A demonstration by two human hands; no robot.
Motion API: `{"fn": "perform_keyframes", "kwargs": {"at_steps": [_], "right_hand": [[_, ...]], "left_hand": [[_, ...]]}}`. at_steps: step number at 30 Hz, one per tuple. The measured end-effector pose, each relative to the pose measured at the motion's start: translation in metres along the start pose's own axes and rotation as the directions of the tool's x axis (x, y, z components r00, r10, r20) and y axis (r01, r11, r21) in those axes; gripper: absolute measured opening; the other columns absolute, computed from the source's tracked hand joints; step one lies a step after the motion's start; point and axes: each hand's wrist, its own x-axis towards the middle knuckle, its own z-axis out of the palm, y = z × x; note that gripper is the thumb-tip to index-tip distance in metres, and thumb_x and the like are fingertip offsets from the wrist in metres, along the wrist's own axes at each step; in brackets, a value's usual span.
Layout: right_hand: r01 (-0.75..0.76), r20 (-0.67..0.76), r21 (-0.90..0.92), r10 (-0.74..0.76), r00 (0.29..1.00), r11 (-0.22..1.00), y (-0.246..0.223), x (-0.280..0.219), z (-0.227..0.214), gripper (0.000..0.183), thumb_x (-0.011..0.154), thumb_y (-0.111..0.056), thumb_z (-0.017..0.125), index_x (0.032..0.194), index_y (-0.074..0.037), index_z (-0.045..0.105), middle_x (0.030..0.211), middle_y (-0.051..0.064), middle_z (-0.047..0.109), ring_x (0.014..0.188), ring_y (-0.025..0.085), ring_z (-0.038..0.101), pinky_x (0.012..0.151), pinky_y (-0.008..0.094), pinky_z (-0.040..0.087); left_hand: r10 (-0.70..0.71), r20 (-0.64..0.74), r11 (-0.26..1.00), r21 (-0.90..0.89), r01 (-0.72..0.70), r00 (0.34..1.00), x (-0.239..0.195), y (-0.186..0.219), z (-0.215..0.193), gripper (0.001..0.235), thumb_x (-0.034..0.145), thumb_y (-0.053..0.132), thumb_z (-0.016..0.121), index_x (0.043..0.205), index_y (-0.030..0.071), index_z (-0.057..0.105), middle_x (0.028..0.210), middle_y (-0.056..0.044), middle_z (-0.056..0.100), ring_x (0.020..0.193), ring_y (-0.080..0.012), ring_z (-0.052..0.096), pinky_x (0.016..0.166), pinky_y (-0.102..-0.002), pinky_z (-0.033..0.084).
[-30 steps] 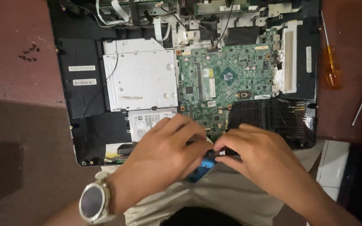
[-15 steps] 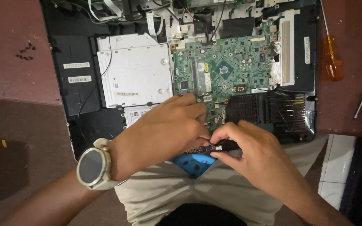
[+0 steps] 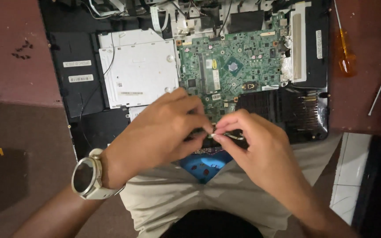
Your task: The person works on a disassembled laptop placed on their lap, disconnecting and reconnecting small ribbon cables and connectors on the motherboard. They handle the cables by hand, occasionally adjusting the laptop's position to access different connection points.
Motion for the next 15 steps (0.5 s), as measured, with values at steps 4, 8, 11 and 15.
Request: {"fn": "perform_keyframes", "kwargs": {"at_steps": [4,8,11,15], "right_hand": [[-0.076,-0.059,-0.008,0.076,0.995,0.997,-0.004,-0.010,0.005,0.018,0.091,-0.018,0.076,0.106,-0.011,0.069,0.094,-0.004,0.078,0.082,0.009,0.072,0.069,0.025,0.050],[-0.212,-0.053,0.008,0.212,0.976,0.977,-0.009,-0.011,0.005,0.019,0.089,-0.020,0.077,0.106,-0.013,0.071,0.090,-0.007,0.081,0.057,0.009,0.047,0.056,0.024,0.043],[-0.237,-0.049,0.015,0.238,0.970,0.971,-0.012,-0.009,0.004,0.020,0.088,-0.019,0.078,0.106,-0.013,0.072,0.091,-0.006,0.082,0.050,0.010,0.037,0.051,0.024,0.041],[-0.240,-0.033,0.004,0.240,0.970,0.971,-0.012,-0.008,0.004,0.022,0.088,-0.020,0.079,0.106,-0.012,0.071,0.093,-0.005,0.083,0.051,0.011,0.041,0.054,0.025,0.043]], "left_hand": [[0.042,-0.090,0.986,0.165,-0.027,0.995,0.007,-0.002,0.004,0.007,0.092,0.017,0.078,0.095,0.011,0.078,0.090,-0.006,0.062,0.085,-0.0274,0.053,0.076,-0.039,0.046],[0.028,-0.078,0.967,0.256,-0.008,0.997,0.010,-0.003,0.017,0.013,0.092,0.023,0.080,0.083,0.014,0.075,0.085,-0.004,0.061,0.085,-0.0284,0.053,0.070,-0.041,0.048],[0.053,-0.094,0.909,0.417,-0.009,0.994,0.013,0.000,0.022,0.025,0.092,0.021,0.078,0.068,0.020,0.071,0.077,0.001,0.059,0.082,-0.0255,0.052,0.067,-0.038,0.048],[0.134,-0.121,0.855,0.516,-0.053,0.983,0.013,0.002,0.024,0.028,0.087,0.013,0.078,0.062,0.019,0.068,0.075,0.003,0.058,0.083,-0.0252,0.051,0.062,-0.037,0.044]]}}
